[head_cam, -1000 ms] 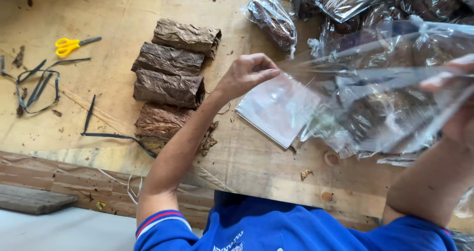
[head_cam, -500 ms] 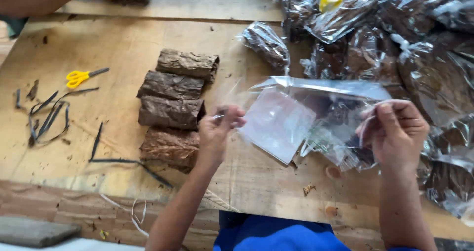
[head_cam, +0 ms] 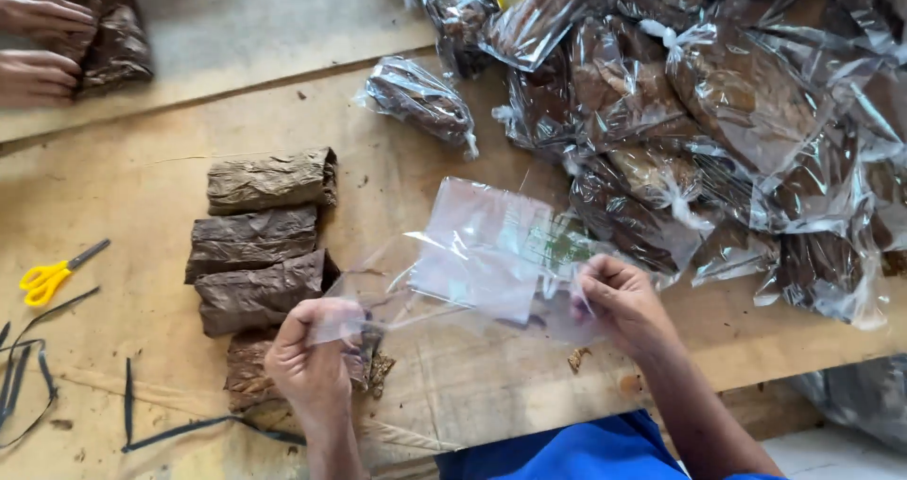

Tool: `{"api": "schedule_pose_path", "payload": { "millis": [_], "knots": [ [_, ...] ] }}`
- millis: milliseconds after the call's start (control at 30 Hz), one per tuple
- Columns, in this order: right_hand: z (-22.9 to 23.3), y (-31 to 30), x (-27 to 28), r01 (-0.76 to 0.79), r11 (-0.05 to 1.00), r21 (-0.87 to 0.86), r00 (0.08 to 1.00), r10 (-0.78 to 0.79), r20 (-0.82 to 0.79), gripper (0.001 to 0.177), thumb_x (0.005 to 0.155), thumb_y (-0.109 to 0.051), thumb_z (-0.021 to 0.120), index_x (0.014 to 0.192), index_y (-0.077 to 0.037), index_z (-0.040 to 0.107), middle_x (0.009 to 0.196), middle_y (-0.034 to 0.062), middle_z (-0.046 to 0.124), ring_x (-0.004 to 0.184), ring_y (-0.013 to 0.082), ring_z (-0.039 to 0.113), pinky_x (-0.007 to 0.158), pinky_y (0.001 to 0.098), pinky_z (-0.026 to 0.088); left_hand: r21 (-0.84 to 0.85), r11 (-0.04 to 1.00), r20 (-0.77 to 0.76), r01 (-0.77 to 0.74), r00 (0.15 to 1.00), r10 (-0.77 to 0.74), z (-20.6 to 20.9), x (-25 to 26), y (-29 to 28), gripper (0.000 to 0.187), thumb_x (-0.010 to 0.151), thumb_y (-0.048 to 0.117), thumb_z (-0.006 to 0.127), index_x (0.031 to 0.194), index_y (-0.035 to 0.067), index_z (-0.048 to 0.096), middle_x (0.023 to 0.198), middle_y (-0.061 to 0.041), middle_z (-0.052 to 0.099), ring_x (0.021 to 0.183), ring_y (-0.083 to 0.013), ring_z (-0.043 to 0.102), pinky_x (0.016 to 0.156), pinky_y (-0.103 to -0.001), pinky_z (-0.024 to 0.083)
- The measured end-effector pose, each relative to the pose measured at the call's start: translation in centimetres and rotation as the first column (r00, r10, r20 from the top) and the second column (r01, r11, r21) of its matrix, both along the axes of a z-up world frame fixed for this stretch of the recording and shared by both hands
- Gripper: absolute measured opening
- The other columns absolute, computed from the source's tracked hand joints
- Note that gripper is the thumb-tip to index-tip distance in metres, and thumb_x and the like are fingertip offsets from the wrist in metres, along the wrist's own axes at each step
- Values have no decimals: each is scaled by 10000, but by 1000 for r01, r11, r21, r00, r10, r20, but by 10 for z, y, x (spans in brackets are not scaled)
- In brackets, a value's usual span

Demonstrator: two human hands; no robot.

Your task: The person places bundles of dried leaves into plastic bags, folds the bags over the contents, and presses them down to flatten them on a wooden work surface.

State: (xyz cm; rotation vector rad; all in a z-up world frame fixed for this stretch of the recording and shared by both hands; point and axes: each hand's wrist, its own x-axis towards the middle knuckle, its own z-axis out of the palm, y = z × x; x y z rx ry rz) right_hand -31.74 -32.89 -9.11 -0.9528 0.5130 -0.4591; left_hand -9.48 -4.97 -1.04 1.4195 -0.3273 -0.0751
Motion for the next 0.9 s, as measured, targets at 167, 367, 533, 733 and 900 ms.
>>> {"api": "schedule_pose_path", "payload": {
  "millis": [167, 367, 533, 733, 900],
  "knots": [
    [-3, 14, 18, 0, 963, 269, 1000, -7, 25, 167, 946, -189, 733, 918, -71, 618, 779, 123, 697, 627, 242, 703, 600, 356, 622, -4, 998, 187, 55, 981, -53, 2, 17, -1, 306, 1128, 228, 535, 867, 102, 632, 743, -3, 650, 687, -124, 662, 654, -265, 626],
    [-27, -5, 15, 170, 934, 314, 981, -192, 41, 137, 943, -2, 692, 1075, 14, 730, 916, 63, 764, 773, 95, 745, 712, 149, 611, 71, 990, 79, -122, 990, 116, 14, 21, -5, 197, 905, 110, 810, 1065, 27, 729, 970, -62, 753, 862, -112, 721, 858, -217, 640],
    [-14, -7, 17, 177, 967, 184, 964, -208, 168, 58, 958, -23, 698, 960, 33, 688, 778, 152, 683, 617, 232, 676, 603, 256, 595, 87, 995, 55, -43, 998, 38, 13, 26, -12, 71, 1000, 99, 710, 1012, 31, 695, 854, -75, 723, 694, -141, 703, 676, -237, 630],
    [-15, 4, 23, 345, 936, 67, 934, -350, 72, 174, 1000, -108, 699, 889, 8, 632, 719, 82, 630, 555, 137, 652, 522, 226, 572, 27, 998, 145, 54, 988, -57, -13, 46, -30, 183, 1095, 153, 593, 967, 48, 670, 678, -52, 646, 546, -106, 616, 522, -216, 545],
    [-12, 8, 24, 431, 896, 106, 902, -429, -41, 433, 1067, -358, 653, 758, -61, 592, 482, 64, 543, 373, 106, 590, 389, 204, 530, 123, 992, 165, 38, 984, -59, -13, 63, -55, 438, 1134, 287, 594, 758, 65, 636, 524, -63, 540, 402, -83, 421, 422, -171, 380]
  ]
}}
